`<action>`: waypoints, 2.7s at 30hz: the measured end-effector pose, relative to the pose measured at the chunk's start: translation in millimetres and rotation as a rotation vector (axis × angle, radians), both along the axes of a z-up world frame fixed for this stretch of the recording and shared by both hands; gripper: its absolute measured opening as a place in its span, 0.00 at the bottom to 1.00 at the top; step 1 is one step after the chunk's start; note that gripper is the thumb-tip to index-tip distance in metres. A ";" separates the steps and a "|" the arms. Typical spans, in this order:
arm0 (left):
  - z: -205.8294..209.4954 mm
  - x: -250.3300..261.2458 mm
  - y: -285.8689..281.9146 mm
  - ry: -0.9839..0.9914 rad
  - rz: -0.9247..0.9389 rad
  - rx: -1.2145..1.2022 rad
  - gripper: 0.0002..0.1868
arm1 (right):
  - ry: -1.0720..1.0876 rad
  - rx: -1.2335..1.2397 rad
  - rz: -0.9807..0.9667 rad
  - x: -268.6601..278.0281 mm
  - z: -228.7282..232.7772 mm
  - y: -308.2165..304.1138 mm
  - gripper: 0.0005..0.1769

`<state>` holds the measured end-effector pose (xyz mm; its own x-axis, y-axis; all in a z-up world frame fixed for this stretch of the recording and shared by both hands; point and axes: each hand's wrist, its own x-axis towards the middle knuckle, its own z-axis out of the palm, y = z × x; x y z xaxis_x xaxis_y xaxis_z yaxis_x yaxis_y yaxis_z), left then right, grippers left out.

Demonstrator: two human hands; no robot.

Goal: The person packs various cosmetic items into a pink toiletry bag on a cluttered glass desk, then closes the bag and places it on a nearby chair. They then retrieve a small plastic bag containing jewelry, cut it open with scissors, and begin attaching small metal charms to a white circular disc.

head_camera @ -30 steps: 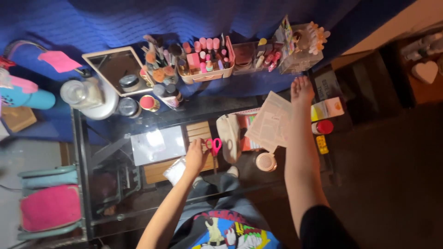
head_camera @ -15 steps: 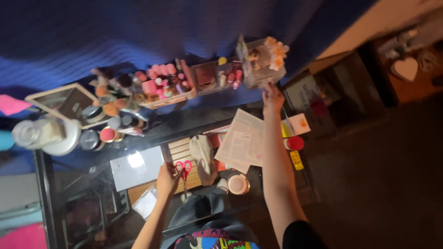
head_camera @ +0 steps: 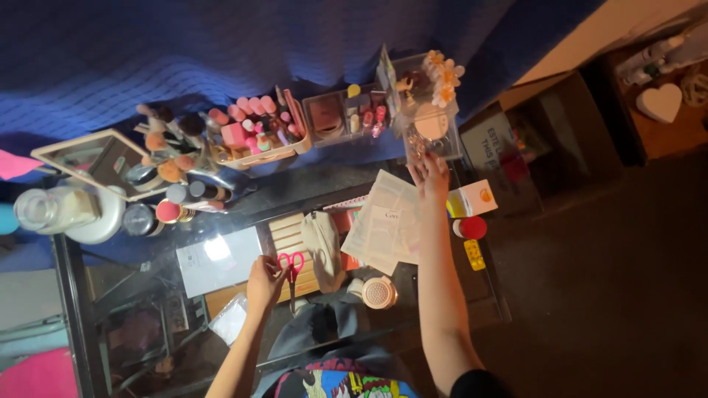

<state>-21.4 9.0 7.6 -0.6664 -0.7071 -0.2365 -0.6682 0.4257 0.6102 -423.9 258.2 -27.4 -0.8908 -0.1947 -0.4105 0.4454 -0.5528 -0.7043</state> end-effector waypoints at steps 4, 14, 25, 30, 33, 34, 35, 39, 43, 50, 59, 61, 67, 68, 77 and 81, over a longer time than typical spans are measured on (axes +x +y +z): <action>-0.6 0.6 2.9 0.037 -0.005 -0.014 0.22 | -0.094 0.030 -0.066 31.2 -21.2 17.9 0.16; 13.8 4.2 13.3 0.133 -0.007 -0.035 0.21 | -0.228 0.104 0.099 147.4 32.6 -9.8 0.16; 83.5 100.5 -6.5 0.412 0.173 0.632 0.22 | -0.216 0.012 0.706 357.5 54.9 -93.5 0.17; 79.3 162.9 -20.2 0.433 0.331 0.589 0.24 | -0.225 0.064 0.827 429.1 52.8 -125.4 0.16; 74.7 197.0 -37.2 0.433 0.421 0.561 0.22 | -0.190 0.129 0.957 452.3 47.5 -137.9 0.17; 74.5 207.2 -44.4 0.426 0.456 0.545 0.21 | -0.163 0.162 1.050 458.0 43.7 -141.2 0.16; 75.3 215.5 -54.6 0.427 0.454 0.547 0.21 | -0.162 0.164 1.048 460.4 31.6 -139.3 0.16; 73.8 253.3 -91.0 0.252 0.456 0.375 0.22 | 0.201 0.333 1.228 465.8 20.6 -131.2 0.18; 80.5 278.1 -119.0 0.121 0.443 0.257 0.23 | 0.412 0.615 1.055 455.3 29.5 -126.8 0.14; 67.6 290.2 -132.6 -0.010 0.348 0.130 0.18 | 0.906 1.106 0.887 460.9 111.9 -165.0 0.23; 60.5 277.9 -146.3 0.051 0.246 -0.016 0.15 | 1.049 1.338 0.972 443.7 101.8 -164.3 0.38; 61.0 275.7 -144.0 0.069 0.177 -0.235 0.18 | 1.133 1.335 0.872 434.2 108.2 -156.6 0.27; 63.2 219.1 -64.4 0.112 -0.469 -0.303 0.29 | 1.508 1.581 0.691 386.5 121.4 -126.0 0.22; 66.8 207.4 -53.8 0.107 -0.470 -0.296 0.29 | 1.502 1.582 0.699 384.8 116.5 -118.2 0.22; 42.0 156.7 -36.8 -0.033 -0.449 -0.208 0.44 | 1.491 1.471 0.699 369.7 97.7 -91.8 0.15; 23.0 162.0 -39.7 0.174 -0.288 -0.001 0.39 | 1.490 1.482 0.758 367.5 99.8 -83.2 0.10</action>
